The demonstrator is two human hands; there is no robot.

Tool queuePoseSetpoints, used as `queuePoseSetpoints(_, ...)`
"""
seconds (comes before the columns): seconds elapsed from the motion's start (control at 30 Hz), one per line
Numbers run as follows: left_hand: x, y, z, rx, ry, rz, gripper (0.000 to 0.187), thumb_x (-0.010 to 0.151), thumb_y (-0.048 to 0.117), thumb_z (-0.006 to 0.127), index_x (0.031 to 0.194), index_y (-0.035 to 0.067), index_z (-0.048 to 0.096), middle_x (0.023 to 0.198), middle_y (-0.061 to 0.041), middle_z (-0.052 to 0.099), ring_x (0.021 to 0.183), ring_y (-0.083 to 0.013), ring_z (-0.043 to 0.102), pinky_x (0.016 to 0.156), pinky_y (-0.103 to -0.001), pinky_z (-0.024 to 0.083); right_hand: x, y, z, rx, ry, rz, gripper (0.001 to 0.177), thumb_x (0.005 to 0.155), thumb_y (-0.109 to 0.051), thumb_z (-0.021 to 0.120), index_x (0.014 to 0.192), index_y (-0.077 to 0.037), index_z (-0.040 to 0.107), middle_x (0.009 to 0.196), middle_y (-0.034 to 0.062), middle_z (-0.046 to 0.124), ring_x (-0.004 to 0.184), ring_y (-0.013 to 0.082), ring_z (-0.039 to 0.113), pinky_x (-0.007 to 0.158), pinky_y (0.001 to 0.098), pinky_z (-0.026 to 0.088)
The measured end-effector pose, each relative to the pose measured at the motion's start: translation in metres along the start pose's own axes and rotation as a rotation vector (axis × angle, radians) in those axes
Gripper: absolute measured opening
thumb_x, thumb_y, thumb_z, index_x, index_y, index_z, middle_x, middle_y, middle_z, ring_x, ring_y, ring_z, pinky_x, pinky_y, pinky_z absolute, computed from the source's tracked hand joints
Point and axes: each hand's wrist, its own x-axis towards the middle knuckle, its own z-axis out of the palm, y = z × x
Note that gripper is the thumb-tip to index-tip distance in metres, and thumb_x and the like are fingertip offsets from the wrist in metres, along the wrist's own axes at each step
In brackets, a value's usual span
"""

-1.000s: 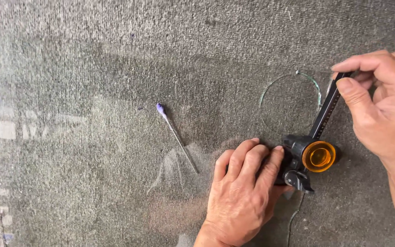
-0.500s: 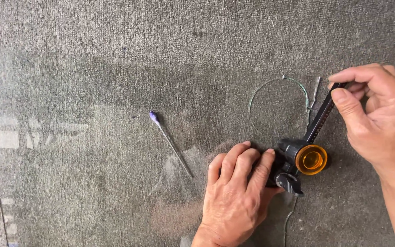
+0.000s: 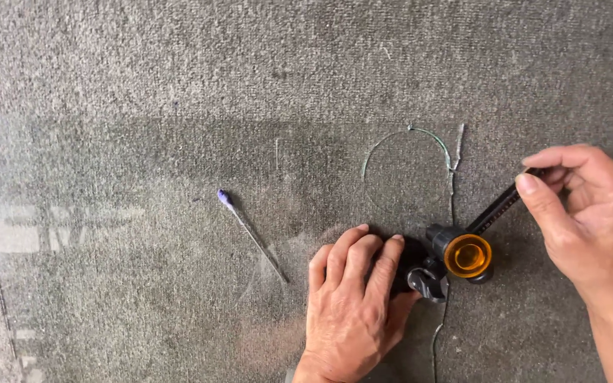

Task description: Cutting a circle out of a glass pane using a circle cutter and manual glass cutter

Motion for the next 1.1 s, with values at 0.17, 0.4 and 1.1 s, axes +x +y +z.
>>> queuePoseSetpoints(0.17, 0.002, 0.002, -0.002, 0.032, 0.007, 0.026, 0.054, 0.097, 0.048, 0.061, 0.139, 0.014, 0.060, 0.122, -0.011, 0.060, 0.128, -0.0325, 0.056, 0.101, -0.049, 0.043, -0.018, -0.011, -0.007, -0.044, 0.050, 0.077, 0.007, 0.112, 0.001, 0.067, 0.113, 0.005, 0.061, 0.086, 0.0092, 0.055, 0.076, 0.0132, 0.048, 0.073, 0.0246, 0.039)
queuePoseSetpoints(0.4, 0.000, 0.002, 0.000, 0.081, -0.044, 0.026, 0.060, 0.084, 0.044, 0.068, 0.139, 0.022, 0.060, 0.122, -0.010, 0.057, 0.131, -0.0327, 0.052, 0.103, -0.051, 0.039, -0.107, 0.015, -0.022, -0.247, 0.049, 0.401, 0.011, 0.098, -0.020, 0.072, 0.100, -0.009, 0.074, 0.068, 0.0000, 0.060, 0.056, 0.0093, 0.042, 0.057, 0.0268, 0.037)
queuePoseSetpoints(1.1, 0.000, 0.011, -0.006, 0.068, -0.020, 0.052, 0.060, 0.080, 0.050, 0.059, 0.128, 0.014, 0.060, 0.123, -0.012, 0.059, 0.133, -0.0347, 0.050, 0.105, -0.053, 0.035, -0.093, 0.111, -0.075, -0.788, 0.116, -0.034, 0.029, 0.103, -0.030, 0.075, 0.117, -0.006, 0.067, 0.101, 0.0106, 0.069, 0.106, 0.0346, 0.063, 0.107, 0.0482, 0.045)
